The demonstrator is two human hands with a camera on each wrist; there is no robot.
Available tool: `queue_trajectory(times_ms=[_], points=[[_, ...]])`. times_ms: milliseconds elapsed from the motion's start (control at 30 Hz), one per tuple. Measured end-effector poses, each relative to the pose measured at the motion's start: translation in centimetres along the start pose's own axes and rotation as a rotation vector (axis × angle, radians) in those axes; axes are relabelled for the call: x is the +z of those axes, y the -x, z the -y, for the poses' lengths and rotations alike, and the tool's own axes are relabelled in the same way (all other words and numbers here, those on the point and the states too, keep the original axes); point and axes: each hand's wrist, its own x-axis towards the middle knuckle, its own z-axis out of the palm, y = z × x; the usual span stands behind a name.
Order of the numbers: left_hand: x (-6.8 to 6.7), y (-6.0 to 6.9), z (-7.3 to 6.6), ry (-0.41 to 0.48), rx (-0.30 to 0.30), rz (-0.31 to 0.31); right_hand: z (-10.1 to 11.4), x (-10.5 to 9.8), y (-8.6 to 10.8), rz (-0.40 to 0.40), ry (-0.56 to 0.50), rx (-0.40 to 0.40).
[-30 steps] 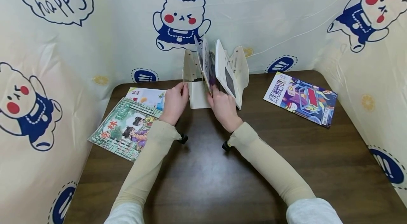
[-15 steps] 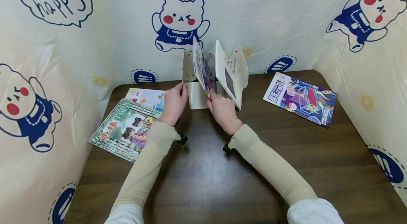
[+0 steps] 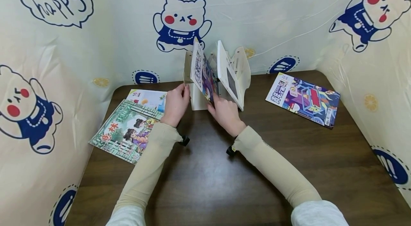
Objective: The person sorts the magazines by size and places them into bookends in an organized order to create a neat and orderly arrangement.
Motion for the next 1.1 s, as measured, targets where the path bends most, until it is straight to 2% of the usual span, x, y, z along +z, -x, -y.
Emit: queue_trajectory(times_ms=[233,633,900,1100], points=[[-0.1,0.0,-0.1,0.008,0.001,0.0,-0.6,-0.4,0.3,-0.054,-0.022,-0.059],[0.0,0.0,0.2,0.012,0.024,-0.012,-2.6,-2.2,2.1,-0.168,-0.137,-0.203],[0.0,0.1,0.4,0.005,0.027,-0.021,-4.2,-4.3,3.8,-0.164,-0.206,-0.229],[-0.1,0.0,0.4,0.013,0.014,-0.006,-5.9,-5.9,5.5,-0.149,-0.201,-0.209]])
